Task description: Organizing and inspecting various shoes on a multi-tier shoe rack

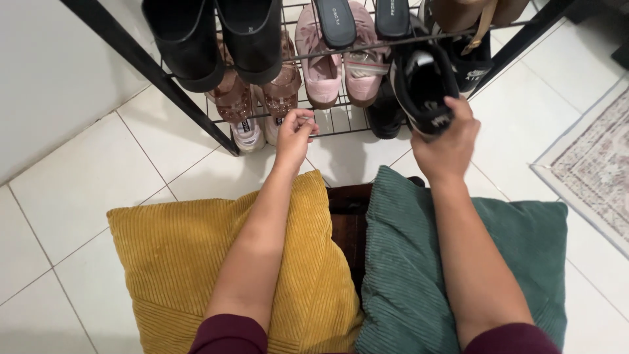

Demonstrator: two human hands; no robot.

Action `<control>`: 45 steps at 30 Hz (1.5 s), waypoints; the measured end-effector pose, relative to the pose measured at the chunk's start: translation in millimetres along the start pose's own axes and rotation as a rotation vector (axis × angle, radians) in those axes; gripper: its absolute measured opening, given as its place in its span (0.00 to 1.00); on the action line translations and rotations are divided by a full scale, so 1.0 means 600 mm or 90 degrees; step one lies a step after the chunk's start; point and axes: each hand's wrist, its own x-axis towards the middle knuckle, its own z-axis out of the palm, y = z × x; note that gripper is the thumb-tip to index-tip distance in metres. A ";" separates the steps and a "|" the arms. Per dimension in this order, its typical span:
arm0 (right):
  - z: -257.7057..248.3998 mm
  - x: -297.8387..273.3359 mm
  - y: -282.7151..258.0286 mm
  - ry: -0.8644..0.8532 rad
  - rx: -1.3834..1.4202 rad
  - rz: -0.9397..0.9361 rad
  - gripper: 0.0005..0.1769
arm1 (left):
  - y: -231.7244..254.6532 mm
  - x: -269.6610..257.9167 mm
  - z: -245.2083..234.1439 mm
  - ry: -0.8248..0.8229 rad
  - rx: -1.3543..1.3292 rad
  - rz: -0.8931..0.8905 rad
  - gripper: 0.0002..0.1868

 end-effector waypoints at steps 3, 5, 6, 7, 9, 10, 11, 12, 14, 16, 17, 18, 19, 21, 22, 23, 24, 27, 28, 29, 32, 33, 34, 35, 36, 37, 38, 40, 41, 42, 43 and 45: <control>-0.050 -0.002 0.007 0.015 0.043 0.017 0.46 | -0.008 0.003 -0.001 0.003 0.000 0.006 0.08; -0.088 0.001 0.012 -0.034 0.083 0.024 0.48 | -0.005 0.001 0.001 -0.006 -0.008 0.023 0.08; -0.115 0.006 0.010 -0.032 0.084 0.020 0.48 | 0.012 -0.006 0.003 -0.004 -0.010 0.026 0.08; -0.143 0.011 0.009 -0.088 0.094 0.045 0.48 | 0.029 -0.012 0.005 -0.011 0.004 -0.006 0.07; -0.191 0.020 0.011 -0.144 0.107 0.063 0.48 | 0.067 -0.028 0.008 -0.016 0.017 -0.035 0.07; -0.212 0.023 0.015 -0.181 0.092 0.103 0.49 | 0.087 -0.037 0.010 -0.032 0.056 -0.052 0.06; -0.234 0.024 0.019 -0.219 0.078 0.145 0.50 | 0.106 -0.048 0.010 -0.048 0.098 -0.071 0.06; -0.253 0.028 0.016 -0.219 0.080 0.142 0.50 | 0.105 -0.049 0.011 -0.045 0.098 -0.069 0.06; -0.292 0.034 0.010 -0.266 0.127 0.224 0.53 | 0.102 -0.050 0.012 -0.056 0.091 -0.047 0.06; -0.300 0.023 0.032 -0.236 0.188 0.155 0.53 | 0.086 -0.044 0.013 -0.063 0.075 -0.020 0.07; -0.304 0.016 0.043 -0.203 0.246 0.089 0.53 | 0.077 -0.042 0.014 -0.072 0.060 0.006 0.08; -0.301 0.017 0.041 -0.202 0.248 0.091 0.53 | 0.076 -0.043 0.017 -0.073 0.062 0.006 0.08; -0.298 0.016 0.038 -0.179 0.279 0.065 0.53 | 0.076 -0.043 0.017 -0.088 0.036 0.041 0.10; -0.285 0.019 0.023 -0.151 0.314 0.041 0.54 | 0.097 -0.054 0.018 -0.104 0.014 0.079 0.12; -0.274 0.022 0.012 -0.119 0.362 -0.002 0.54 | 0.116 -0.065 0.017 -0.148 -0.024 0.067 0.15; -0.262 0.027 0.001 -0.088 0.410 -0.048 0.55 | 0.134 -0.075 0.016 -0.189 -0.063 0.055 0.18; -0.247 0.027 -0.015 -0.083 0.414 -0.049 0.55 | 0.136 -0.077 0.014 -0.188 -0.059 0.059 0.18; -0.203 0.027 -0.081 -0.023 0.553 -0.066 0.53 | 0.131 -0.088 0.009 -0.348 -0.182 0.137 0.41; -0.188 0.025 -0.114 -0.016 0.637 -0.059 0.52 | 0.126 -0.090 0.010 -0.416 -0.234 0.162 0.52; -0.175 0.023 -0.146 -0.008 0.720 -0.051 0.50 | 0.120 -0.092 0.011 -0.484 -0.286 0.186 0.63; -0.149 0.003 -0.215 0.009 0.665 0.030 0.51 | 0.070 -0.087 0.015 -0.526 -0.420 0.291 0.61; -0.128 -0.012 -0.203 0.010 0.666 0.033 0.51 | 0.046 -0.078 0.017 -0.527 -0.418 0.289 0.61; -0.106 -0.026 -0.191 -0.020 0.743 0.051 0.55 | 0.022 -0.068 0.018 -0.488 -0.452 0.283 0.59; -0.085 -0.040 -0.179 -0.051 0.819 0.070 0.60 | -0.001 -0.058 0.021 -0.450 -0.487 0.277 0.57; -0.065 -0.053 -0.163 -0.050 0.820 0.072 0.60 | 0.003 -0.059 0.015 -0.451 -0.486 0.275 0.57; -0.046 -0.066 -0.146 -0.066 0.794 0.059 0.59 | 0.007 -0.061 0.010 -0.384 -0.474 0.244 0.50; -0.028 -0.079 -0.129 -0.082 0.769 0.046 0.58 | 0.011 -0.063 0.006 -0.317 -0.461 0.213 0.43; -0.022 -0.070 -0.125 -0.125 0.779 0.047 0.54 | 0.021 -0.064 -0.018 -0.289 -0.416 0.223 0.42; -0.018 -0.064 -0.124 -0.165 0.791 0.044 0.54 | 0.028 -0.063 -0.031 -0.263 -0.370 0.238 0.41; -0.024 -0.050 -0.127 -0.165 0.791 0.046 0.54 | 0.054 -0.068 -0.024 -0.262 -0.369 0.236 0.41; -0.032 -0.041 -0.129 -0.131 0.825 0.034 0.46 | 0.077 -0.078 -0.017 -0.266 -0.366 0.248 0.39; -0.045 -0.027 -0.121 -0.096 0.858 0.024 0.41 | 0.106 -0.089 -0.010 -0.271 -0.363 0.257 0.37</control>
